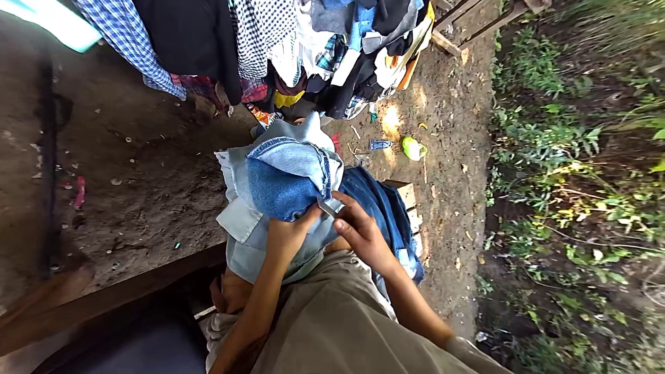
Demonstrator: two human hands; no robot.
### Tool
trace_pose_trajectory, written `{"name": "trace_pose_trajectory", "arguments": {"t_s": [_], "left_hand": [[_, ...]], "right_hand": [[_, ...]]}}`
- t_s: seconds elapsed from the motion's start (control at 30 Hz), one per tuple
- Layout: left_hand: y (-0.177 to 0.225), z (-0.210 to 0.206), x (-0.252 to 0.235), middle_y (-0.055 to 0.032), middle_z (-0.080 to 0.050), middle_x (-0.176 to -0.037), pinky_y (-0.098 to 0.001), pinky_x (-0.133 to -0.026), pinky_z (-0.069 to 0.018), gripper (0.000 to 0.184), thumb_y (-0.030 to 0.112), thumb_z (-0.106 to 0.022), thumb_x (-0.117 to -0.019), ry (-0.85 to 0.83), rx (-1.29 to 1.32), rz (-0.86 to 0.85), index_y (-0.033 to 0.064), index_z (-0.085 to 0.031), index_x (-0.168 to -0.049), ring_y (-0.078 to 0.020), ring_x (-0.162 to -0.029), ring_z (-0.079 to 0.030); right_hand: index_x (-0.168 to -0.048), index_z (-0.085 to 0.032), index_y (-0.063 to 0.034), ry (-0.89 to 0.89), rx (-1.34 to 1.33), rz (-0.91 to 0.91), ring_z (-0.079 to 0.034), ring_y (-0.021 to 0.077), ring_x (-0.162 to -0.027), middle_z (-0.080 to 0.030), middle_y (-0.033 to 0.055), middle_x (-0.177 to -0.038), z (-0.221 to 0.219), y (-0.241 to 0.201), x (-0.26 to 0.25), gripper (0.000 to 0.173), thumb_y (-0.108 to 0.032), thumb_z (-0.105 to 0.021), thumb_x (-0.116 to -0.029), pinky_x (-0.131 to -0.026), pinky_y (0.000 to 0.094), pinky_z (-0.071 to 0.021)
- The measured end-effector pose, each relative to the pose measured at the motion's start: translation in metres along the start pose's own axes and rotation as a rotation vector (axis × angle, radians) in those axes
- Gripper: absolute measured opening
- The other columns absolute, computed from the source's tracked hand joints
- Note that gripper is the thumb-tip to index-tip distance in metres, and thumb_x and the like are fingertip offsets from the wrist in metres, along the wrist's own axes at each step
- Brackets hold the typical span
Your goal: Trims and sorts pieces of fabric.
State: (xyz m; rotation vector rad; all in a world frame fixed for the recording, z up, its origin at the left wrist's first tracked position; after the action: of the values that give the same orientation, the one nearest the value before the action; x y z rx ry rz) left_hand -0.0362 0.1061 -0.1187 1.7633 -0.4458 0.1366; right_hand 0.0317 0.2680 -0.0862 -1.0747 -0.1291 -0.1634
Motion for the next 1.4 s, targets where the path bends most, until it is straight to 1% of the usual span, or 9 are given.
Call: {"name": "trace_pose_trajectory", "arguments": {"t_s": [0.37,0.47,0.6,0.7,0.83,1.03,1.2,1.3,1.4], "left_hand": [[-0.007,0.003,0.004,0.0041,-0.071,-0.097,-0.0197,-0.088,-0.0562,0.032,0.004,-0.078,-0.0826,-0.033,-0.076,-0.030,0.0035,-0.066,-0.112,0.0013,-0.094,-0.067],[-0.009,0.003,0.006,0.0038,-0.072,-0.097,-0.0203,-0.088,-0.0570,0.030,0.005,-0.078,-0.0834,-0.009,-0.049,-0.045,0.0027,-0.067,-0.112,0.0007,-0.094,-0.067],[-0.010,-0.003,0.006,0.0034,-0.071,-0.100,-0.0211,-0.090,-0.0567,0.035,0.009,-0.080,-0.0836,0.008,-0.070,-0.084,0.0022,-0.065,-0.115,0.0009,-0.096,-0.067],[-0.013,-0.001,0.005,0.0027,-0.072,-0.098,-0.0229,-0.088,-0.0578,0.032,0.009,-0.078,-0.0849,0.002,-0.037,-0.087,0.0025,-0.065,-0.114,-0.0012,-0.094,-0.068],[-0.011,0.000,0.003,0.0042,-0.072,-0.091,-0.0226,-0.083,-0.0592,0.026,0.007,-0.075,-0.0855,0.001,-0.008,-0.087,0.0035,-0.066,-0.110,-0.0013,-0.088,-0.069],[-0.003,0.001,0.005,0.0047,-0.072,-0.097,-0.0232,-0.088,-0.0579,0.037,0.004,-0.078,-0.0822,0.037,0.010,-0.017,0.0045,-0.064,-0.116,-0.0011,-0.094,-0.068],[-0.006,0.001,0.005,0.0051,-0.072,-0.096,-0.0238,-0.087,-0.0582,0.031,0.002,-0.074,-0.0850,-0.007,0.011,-0.064,0.0059,-0.065,-0.115,-0.0016,-0.093,-0.068],[-0.007,0.001,0.005,0.0048,-0.072,-0.098,-0.0251,-0.087,-0.0588,0.033,0.004,-0.076,-0.0852,-0.007,0.012,-0.085,0.0064,-0.065,-0.116,-0.0028,-0.094,-0.069],[-0.008,0.001,0.003,0.0044,-0.072,-0.098,-0.0249,-0.087,-0.0586,0.034,0.004,-0.077,-0.0847,0.004,0.008,-0.074,0.0058,-0.065,-0.116,-0.0025,-0.094,-0.069]], "right_hand": [[-0.135,-0.062,-0.0056,0.188,0.158,0.043,-0.063,0.0094,-0.067,-0.069,0.0035,-0.080,-0.024,0.002,-0.019,0.049,-0.040,-0.060,-0.1015,-0.065,0.0337,-0.0560],[-0.132,-0.063,-0.0029,0.237,0.086,0.077,-0.058,0.0036,-0.063,-0.065,-0.0006,-0.075,-0.026,0.007,-0.015,0.047,-0.037,-0.065,-0.0990,-0.062,0.0254,-0.0531],[-0.124,-0.062,-0.0097,0.208,-0.390,-0.048,-0.053,-0.0040,-0.062,-0.063,-0.0072,-0.076,-0.029,-0.005,-0.021,0.025,-0.016,-0.060,-0.1000,-0.060,0.0146,-0.0457],[-0.114,-0.060,-0.0206,0.083,-0.865,-0.295,-0.040,-0.0021,-0.046,-0.053,-0.0061,-0.065,-0.019,-0.010,-0.025,0.013,-0.026,-0.052,-0.1039,-0.041,0.0134,-0.0307],[-0.108,-0.052,-0.0202,-0.110,-1.290,-0.486,-0.049,0.0030,-0.047,-0.056,-0.0028,-0.070,-0.008,-0.001,-0.023,0.025,-0.044,-0.058,-0.1021,-0.041,0.0149,-0.0392],[-0.146,-0.043,-0.0104,-0.037,-0.513,-0.160,-0.044,-0.0062,-0.058,-0.055,-0.0116,-0.074,-0.012,-0.009,-0.013,0.046,-0.025,-0.051,-0.1033,-0.052,0.0122,-0.0356],[-0.136,-0.059,-0.0005,0.160,0.053,0.061,-0.060,0.0057,-0.067,-0.066,0.0027,-0.080,-0.021,0.010,-0.008,0.048,-0.032,-0.063,-0.1006,-0.065,0.0280,-0.0539],[-0.126,-0.066,-0.0025,0.226,-0.155,0.080,-0.056,-0.0019,-0.069,-0.065,-0.0031,-0.082,-0.024,0.010,-0.011,0.031,-0.020,-0.059,-0.1020,-0.066,0.0178,-0.0500],[-0.122,-0.062,-0.0124,0.121,-0.741,-0.210,-0.040,-0.0040,-0.050,-0.056,-0.0075,-0.069,-0.024,-0.001,-0.012,0.025,-0.022,-0.045,-0.1065,-0.044,0.0126,-0.0319]]}}
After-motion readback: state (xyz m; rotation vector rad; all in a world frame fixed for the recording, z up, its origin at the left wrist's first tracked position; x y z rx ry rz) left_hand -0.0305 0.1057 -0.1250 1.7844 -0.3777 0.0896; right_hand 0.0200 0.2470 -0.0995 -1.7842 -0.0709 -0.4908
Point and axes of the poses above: each hand's wrist, its own x-axis away from the middle knuckle, its own z-axis out of the back of the hand, y = z × x, the point moved 1 cm from there along -x, towards the middle knuckle
